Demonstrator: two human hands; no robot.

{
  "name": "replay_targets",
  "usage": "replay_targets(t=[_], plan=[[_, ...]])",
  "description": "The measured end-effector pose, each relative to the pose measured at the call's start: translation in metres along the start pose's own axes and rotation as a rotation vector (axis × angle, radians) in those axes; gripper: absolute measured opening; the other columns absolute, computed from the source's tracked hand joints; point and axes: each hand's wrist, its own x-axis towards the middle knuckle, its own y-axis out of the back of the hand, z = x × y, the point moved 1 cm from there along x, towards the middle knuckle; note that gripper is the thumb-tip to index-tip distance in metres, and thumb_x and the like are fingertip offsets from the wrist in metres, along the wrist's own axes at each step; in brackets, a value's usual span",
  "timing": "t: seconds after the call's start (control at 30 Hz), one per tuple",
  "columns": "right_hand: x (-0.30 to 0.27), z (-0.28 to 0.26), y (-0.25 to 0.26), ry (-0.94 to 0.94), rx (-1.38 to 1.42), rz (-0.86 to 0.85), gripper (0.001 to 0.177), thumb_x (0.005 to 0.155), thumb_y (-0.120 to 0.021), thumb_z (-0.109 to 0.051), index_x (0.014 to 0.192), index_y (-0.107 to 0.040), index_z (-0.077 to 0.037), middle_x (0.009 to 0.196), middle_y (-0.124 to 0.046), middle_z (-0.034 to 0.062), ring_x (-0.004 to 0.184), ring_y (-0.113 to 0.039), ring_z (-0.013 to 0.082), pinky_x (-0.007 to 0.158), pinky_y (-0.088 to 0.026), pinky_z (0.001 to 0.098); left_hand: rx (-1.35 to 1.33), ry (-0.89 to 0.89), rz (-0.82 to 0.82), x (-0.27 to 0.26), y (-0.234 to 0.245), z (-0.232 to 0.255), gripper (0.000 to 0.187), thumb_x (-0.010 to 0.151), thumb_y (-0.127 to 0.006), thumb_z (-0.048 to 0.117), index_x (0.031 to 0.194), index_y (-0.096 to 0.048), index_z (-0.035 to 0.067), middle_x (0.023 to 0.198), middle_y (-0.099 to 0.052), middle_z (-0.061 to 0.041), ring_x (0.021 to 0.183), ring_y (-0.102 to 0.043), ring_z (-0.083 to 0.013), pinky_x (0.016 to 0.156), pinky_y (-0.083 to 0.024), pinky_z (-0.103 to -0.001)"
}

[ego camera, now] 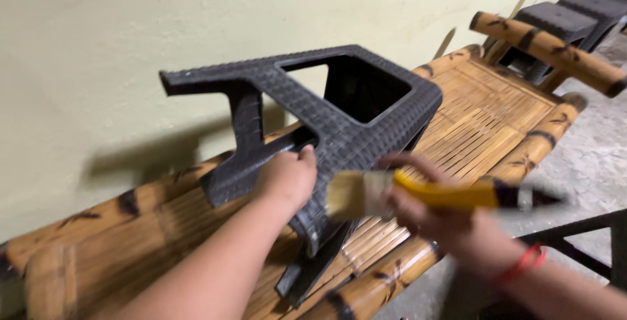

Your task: The person uses a paintbrush to dust a black plastic stool placed on a bamboo bench. They brush the top surface, sides, and legs of the stool, rotating it to access different areas.

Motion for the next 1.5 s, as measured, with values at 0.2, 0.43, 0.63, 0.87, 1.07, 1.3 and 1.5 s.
replay_targets(t=[0.2, 0.43, 0.63, 0.87, 1.07, 1.3, 1.5], plan=[[0.03, 0.013, 0.027, 0.091, -0.145, 0.336, 0.046, 0.095, -0.066, -0.029, 0.133, -0.062, -0.004, 0.082, -0.071, 0.0086, 0.065, -0.062, 0.0133, 0.058, -0.053, 0.0259, 0.063, -0.053, 0.074, -0.002, -0.003, 0.004, 0.06, 0.102, -0.038, 0.052, 0.103, -0.076, 0.006, 0.111, -0.071, -0.023, 0.109, -0.066, -0.0423, 0.098, -0.051, -0.051], [-0.054, -0.008, -0.038, 0.289, -0.119, -0.075, 0.042, 0.098, -0.07, -0.031, 0.131, -0.067, -0.005, 0.099, -0.081, 0.0019, 0.085, -0.069, 0.0042, 0.07, -0.058, 0.0202, 0.023, -0.056, 0.007, -0.01, 0.001, 0.006, 0.055, 0.098, -0.045, 0.055, 0.096, -0.077, 0.01, 0.103, -0.076, -0.017, 0.101, -0.071, -0.0374, 0.094, -0.053, -0.048], [-0.039, 0.014, -0.025, 0.2, -0.293, 0.122, 0.045, 0.086, -0.071, -0.019, 0.13, -0.066, -0.012, 0.094, -0.079, 0.0021, 0.069, -0.067, 0.0092, 0.057, -0.056, 0.024, 0.056, -0.124, 0.009, -0.006, 0.001, 0.003, 0.053, 0.096, -0.051, 0.056, 0.095, -0.076, 0.01, 0.098, -0.076, -0.017, 0.097, -0.072, -0.0366, 0.091, -0.055, -0.046], [0.033, 0.032, 0.038, 0.129, 0.003, 0.357, 0.04, 0.101, -0.063, -0.024, 0.135, -0.059, -0.004, 0.089, -0.064, 0.0077, 0.065, -0.06, 0.0119, 0.058, -0.056, 0.0267, 0.005, -0.045, 0.079, -0.013, 0.006, 0.007, 0.056, 0.101, -0.042, 0.055, 0.095, -0.076, 0.011, 0.103, -0.075, -0.017, 0.101, -0.07, -0.0382, 0.094, -0.052, -0.05], [-0.043, -0.007, -0.044, 0.071, -0.111, -0.052, 0.043, 0.091, -0.073, -0.026, 0.131, -0.068, -0.012, 0.081, -0.069, 0.0066, 0.067, -0.057, 0.01, 0.056, -0.055, 0.025, 0.062, -0.039, 0.089, -0.021, 0.008, 0.01, 0.047, 0.1, -0.044, 0.048, 0.105, -0.073, 0.011, 0.112, -0.072, -0.017, 0.108, -0.067, -0.0386, 0.096, -0.052, -0.051], [0.009, -0.007, 0.016, 0.27, -0.147, -0.04, 0.04, 0.094, -0.067, -0.025, 0.131, -0.067, -0.011, 0.097, -0.077, 0.0039, 0.077, -0.069, 0.008, 0.065, -0.061, 0.0235, 0.414, -0.249, 0.216, -0.031, 0.005, 0.018, 0.036, 0.099, -0.049, 0.033, 0.132, -0.052, 0.019, 0.135, -0.05, -0.018, 0.125, -0.051, -0.0381, 0.104, -0.039, -0.056], [0.088, 0.022, 0.096, 0.082, -0.26, 0.31, 0.042, 0.096, -0.065, -0.019, 0.137, -0.063, -0.011, 0.097, -0.074, 0.0099, 0.07, -0.065, 0.0115, 0.063, -0.057, 0.025, 0.406, -0.237, 0.141, -0.037, 0.009, 0.024, 0.034, 0.102, -0.045, 0.032, 0.131, -0.056, 0.02, 0.135, -0.054, -0.015, 0.132, -0.05, -0.0326, 0.112, -0.035, -0.056]])
